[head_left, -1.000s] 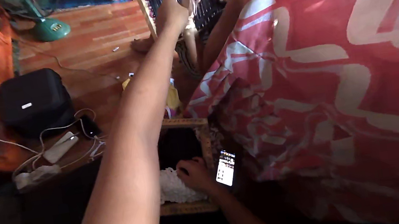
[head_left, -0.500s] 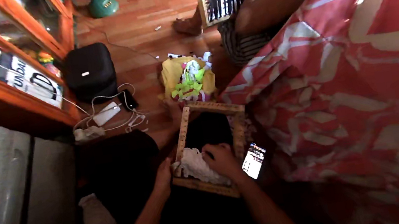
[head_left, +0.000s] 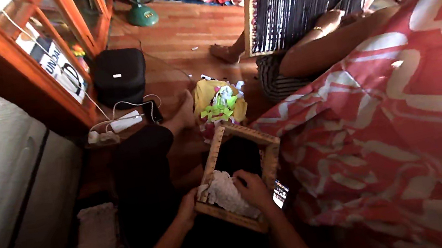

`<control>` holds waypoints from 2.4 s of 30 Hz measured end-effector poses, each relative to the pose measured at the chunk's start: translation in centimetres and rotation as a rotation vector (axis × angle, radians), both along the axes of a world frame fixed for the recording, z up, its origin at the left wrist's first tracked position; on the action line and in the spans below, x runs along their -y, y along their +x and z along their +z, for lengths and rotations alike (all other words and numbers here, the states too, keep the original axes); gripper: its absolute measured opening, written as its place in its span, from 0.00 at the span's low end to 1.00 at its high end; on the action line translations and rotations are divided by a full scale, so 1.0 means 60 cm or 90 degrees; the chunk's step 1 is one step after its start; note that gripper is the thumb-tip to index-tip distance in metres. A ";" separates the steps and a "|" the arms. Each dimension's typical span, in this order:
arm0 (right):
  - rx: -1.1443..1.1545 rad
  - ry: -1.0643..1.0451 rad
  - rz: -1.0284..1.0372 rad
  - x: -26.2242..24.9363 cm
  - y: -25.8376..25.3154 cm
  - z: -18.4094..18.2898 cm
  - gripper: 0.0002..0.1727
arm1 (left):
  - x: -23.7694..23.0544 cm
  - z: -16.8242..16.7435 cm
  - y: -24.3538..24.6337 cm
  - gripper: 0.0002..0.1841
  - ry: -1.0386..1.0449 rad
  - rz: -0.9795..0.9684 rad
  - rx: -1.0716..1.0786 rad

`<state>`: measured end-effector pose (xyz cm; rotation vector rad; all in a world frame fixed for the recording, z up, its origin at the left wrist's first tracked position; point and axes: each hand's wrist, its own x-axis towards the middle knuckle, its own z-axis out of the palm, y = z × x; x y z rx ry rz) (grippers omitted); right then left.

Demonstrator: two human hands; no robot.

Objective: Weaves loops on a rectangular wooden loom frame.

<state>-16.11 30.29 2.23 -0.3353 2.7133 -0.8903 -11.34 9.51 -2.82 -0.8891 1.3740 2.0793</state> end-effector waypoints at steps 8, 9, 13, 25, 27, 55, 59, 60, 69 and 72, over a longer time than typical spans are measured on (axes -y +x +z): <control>-0.121 -0.245 -0.001 -0.034 0.028 -0.014 0.11 | -0.002 0.051 0.002 0.30 -0.042 -0.104 -0.078; -0.137 -0.253 0.023 -0.031 0.030 -0.012 0.11 | -0.006 0.051 0.005 0.30 -0.037 -0.085 -0.061; -0.130 -0.202 0.045 -0.004 0.055 0.024 0.10 | -0.013 0.077 0.032 0.30 -0.024 -0.099 -0.040; -0.213 -0.278 0.075 0.018 0.119 0.070 0.12 | 0.015 0.085 0.052 0.33 -0.068 -0.259 -0.190; -0.213 -0.287 0.062 0.020 0.128 0.070 0.12 | 0.012 0.091 0.052 0.34 -0.044 -0.268 -0.192; 0.089 -0.332 0.026 0.092 0.001 0.054 0.07 | 0.031 0.099 0.082 0.33 -0.048 -0.020 0.001; 0.010 -0.427 0.093 0.029 0.039 0.067 0.11 | 0.010 0.105 0.092 0.31 -0.037 -0.089 -0.096; -0.014 -0.445 0.102 0.015 0.050 0.071 0.13 | 0.005 0.104 0.095 0.31 -0.029 -0.105 -0.134; -0.130 -0.520 0.149 -0.080 0.079 0.095 0.08 | -0.020 0.119 0.074 0.27 -0.118 -0.282 -0.307; -0.135 -0.503 0.132 -0.062 0.074 0.093 0.08 | -0.006 0.125 0.059 0.26 -0.128 -0.254 -0.301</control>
